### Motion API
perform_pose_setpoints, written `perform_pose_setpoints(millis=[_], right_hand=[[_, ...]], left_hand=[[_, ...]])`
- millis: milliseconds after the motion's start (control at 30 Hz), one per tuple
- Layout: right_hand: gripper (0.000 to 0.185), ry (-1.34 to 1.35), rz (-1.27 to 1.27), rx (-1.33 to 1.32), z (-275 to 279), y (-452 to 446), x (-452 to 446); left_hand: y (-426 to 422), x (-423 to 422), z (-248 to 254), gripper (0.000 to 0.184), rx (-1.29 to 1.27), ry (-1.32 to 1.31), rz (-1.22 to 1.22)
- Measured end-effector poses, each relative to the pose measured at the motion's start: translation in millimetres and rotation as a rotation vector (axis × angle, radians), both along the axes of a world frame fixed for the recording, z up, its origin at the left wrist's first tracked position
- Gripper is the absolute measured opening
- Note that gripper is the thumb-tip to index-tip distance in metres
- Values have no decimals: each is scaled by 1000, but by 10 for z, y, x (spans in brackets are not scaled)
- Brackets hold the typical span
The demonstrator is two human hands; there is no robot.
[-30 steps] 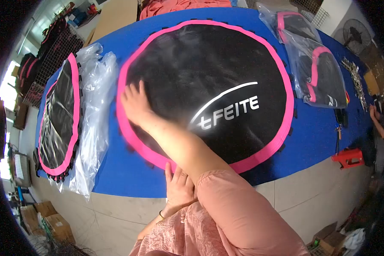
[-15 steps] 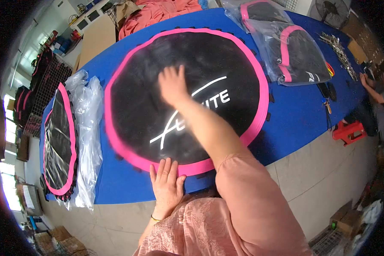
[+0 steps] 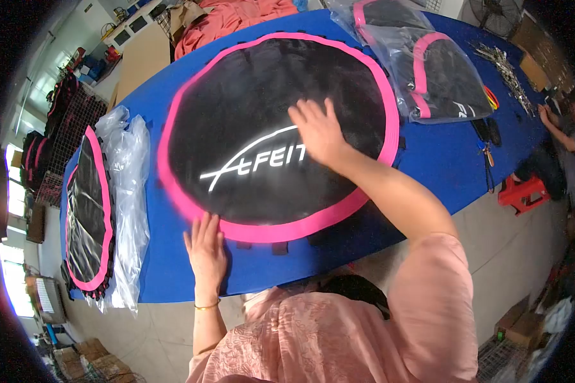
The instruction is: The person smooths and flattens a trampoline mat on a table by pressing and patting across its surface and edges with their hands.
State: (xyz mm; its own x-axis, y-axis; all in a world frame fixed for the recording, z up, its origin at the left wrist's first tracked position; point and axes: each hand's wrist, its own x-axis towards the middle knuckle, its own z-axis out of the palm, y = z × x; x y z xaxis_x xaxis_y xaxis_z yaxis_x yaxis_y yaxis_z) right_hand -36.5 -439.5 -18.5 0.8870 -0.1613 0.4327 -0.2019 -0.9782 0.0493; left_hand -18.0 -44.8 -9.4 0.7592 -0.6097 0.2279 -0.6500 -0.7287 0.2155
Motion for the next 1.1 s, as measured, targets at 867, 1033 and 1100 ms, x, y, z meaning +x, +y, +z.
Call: perform_pose_setpoints(millis=[867, 1033, 1100], right_hand=[[60, 97, 50, -87, 37, 208, 537], [55, -29, 271, -44, 3, 576, 68], [53, -53, 381, 13, -15, 726, -88]], left_hand=[[-191, -165, -16, 50, -11, -19, -16], [-190, -170, -26, 46, -46, -42, -35], [-165, -176, -51, 44, -79, -49, -65]])
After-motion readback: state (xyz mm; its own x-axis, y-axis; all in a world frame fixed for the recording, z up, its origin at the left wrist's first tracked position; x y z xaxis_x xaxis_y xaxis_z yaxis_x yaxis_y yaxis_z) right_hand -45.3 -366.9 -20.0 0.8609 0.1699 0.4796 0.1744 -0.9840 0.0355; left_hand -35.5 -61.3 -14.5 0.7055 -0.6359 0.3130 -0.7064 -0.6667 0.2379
